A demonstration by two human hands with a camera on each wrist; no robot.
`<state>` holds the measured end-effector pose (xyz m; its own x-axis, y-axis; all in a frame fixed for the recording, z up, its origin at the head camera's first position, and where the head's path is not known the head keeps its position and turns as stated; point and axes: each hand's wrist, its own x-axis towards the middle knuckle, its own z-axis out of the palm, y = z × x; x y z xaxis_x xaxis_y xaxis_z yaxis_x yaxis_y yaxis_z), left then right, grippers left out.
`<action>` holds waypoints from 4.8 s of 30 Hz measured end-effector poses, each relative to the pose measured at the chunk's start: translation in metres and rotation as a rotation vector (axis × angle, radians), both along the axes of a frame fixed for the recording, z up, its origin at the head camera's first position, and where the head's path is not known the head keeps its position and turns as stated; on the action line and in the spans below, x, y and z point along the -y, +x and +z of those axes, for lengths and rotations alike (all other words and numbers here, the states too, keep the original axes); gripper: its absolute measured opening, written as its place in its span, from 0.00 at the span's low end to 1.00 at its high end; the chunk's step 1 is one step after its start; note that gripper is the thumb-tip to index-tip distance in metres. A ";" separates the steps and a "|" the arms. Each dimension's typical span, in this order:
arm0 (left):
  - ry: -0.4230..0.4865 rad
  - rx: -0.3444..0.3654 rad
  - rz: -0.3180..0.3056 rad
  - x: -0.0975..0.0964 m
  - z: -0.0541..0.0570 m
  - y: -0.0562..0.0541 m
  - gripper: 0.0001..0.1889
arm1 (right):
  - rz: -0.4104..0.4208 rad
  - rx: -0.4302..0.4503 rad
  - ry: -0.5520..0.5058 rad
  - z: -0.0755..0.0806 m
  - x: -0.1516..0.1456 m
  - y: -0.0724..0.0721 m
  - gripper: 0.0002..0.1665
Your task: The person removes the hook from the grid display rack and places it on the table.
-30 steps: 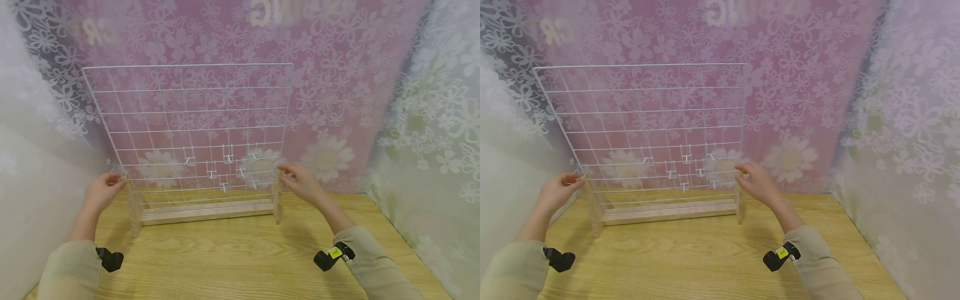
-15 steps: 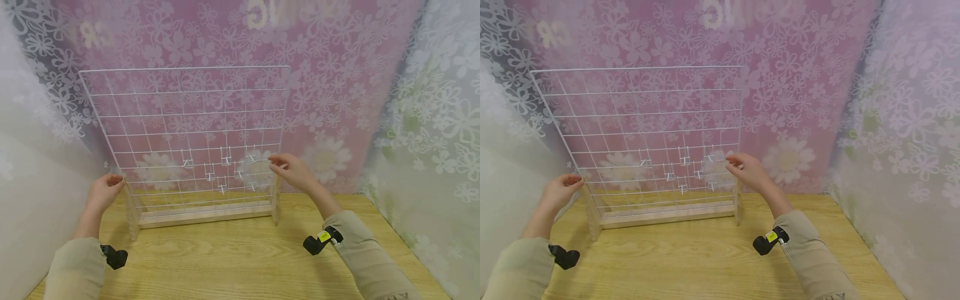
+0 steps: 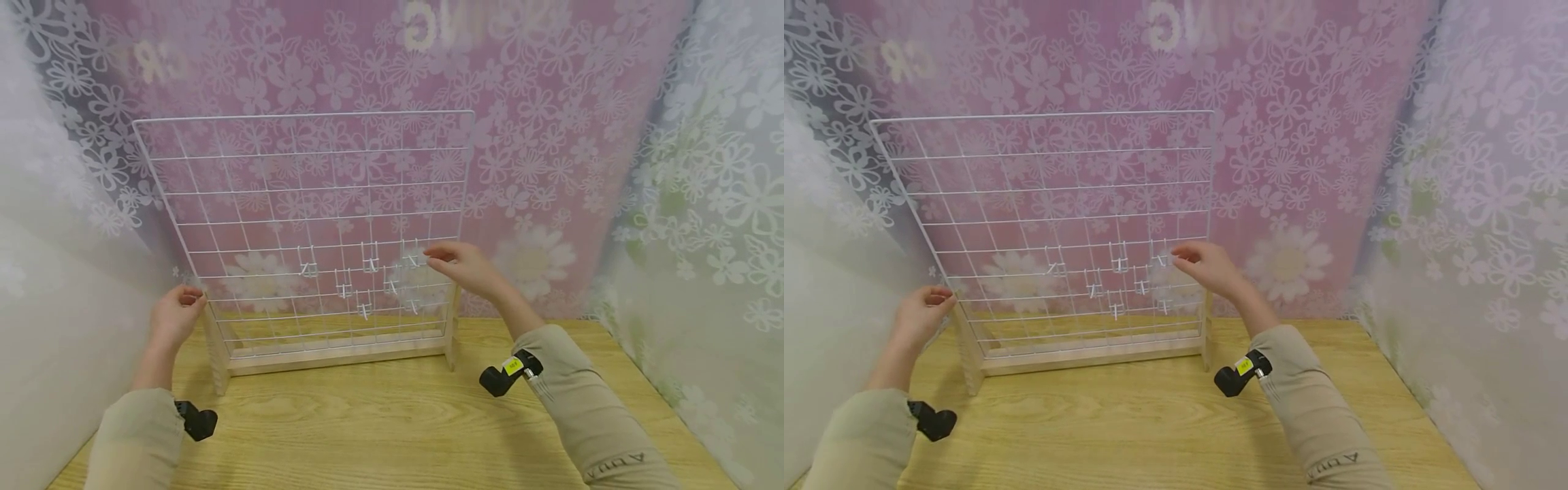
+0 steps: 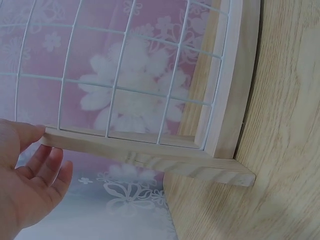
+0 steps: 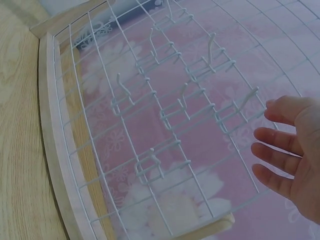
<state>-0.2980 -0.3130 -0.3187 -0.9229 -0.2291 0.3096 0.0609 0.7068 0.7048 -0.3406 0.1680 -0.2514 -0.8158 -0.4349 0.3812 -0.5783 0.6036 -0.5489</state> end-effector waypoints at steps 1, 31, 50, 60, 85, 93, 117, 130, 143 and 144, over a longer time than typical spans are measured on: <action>0.008 -0.003 0.009 0.000 0.000 0.000 0.17 | 0.001 0.000 0.002 0.001 0.002 0.000 0.20; 0.018 -0.077 0.089 -0.005 -0.004 -0.007 0.13 | 0.016 0.096 -0.026 0.010 0.017 -0.010 0.20; 0.037 -0.081 0.079 -0.003 -0.010 -0.004 0.13 | 0.058 0.348 -0.148 0.003 0.029 -0.016 0.21; 0.026 -0.103 0.086 -0.005 -0.010 -0.003 0.13 | -0.004 0.403 -0.236 0.005 0.033 -0.015 0.19; 0.060 -0.080 0.087 -0.005 -0.012 -0.002 0.14 | 0.029 0.363 -0.325 0.014 0.016 0.001 0.19; 0.060 -0.078 0.085 -0.005 -0.012 -0.003 0.14 | 0.031 0.354 -0.305 0.010 0.003 0.012 0.18; 0.053 -0.073 0.067 -0.003 -0.013 -0.003 0.15 | 0.139 0.380 -0.258 -0.025 -0.002 0.026 0.06; 0.044 -0.082 0.069 -0.001 -0.012 -0.005 0.16 | 0.177 0.437 -0.257 -0.046 0.012 0.031 0.11; 0.056 -0.097 0.066 -0.003 -0.013 -0.004 0.15 | 0.166 0.404 -0.304 -0.066 0.026 0.038 0.08; 0.056 -0.098 0.068 -0.003 -0.013 -0.004 0.15 | 0.169 0.404 -0.304 -0.067 0.027 0.039 0.08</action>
<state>-0.3016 -0.3100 -0.3317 -0.8707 -0.3097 0.3820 0.0846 0.6710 0.7366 -0.3019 0.1413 -0.3182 -0.8517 -0.4921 0.1801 -0.3598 0.2994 -0.8837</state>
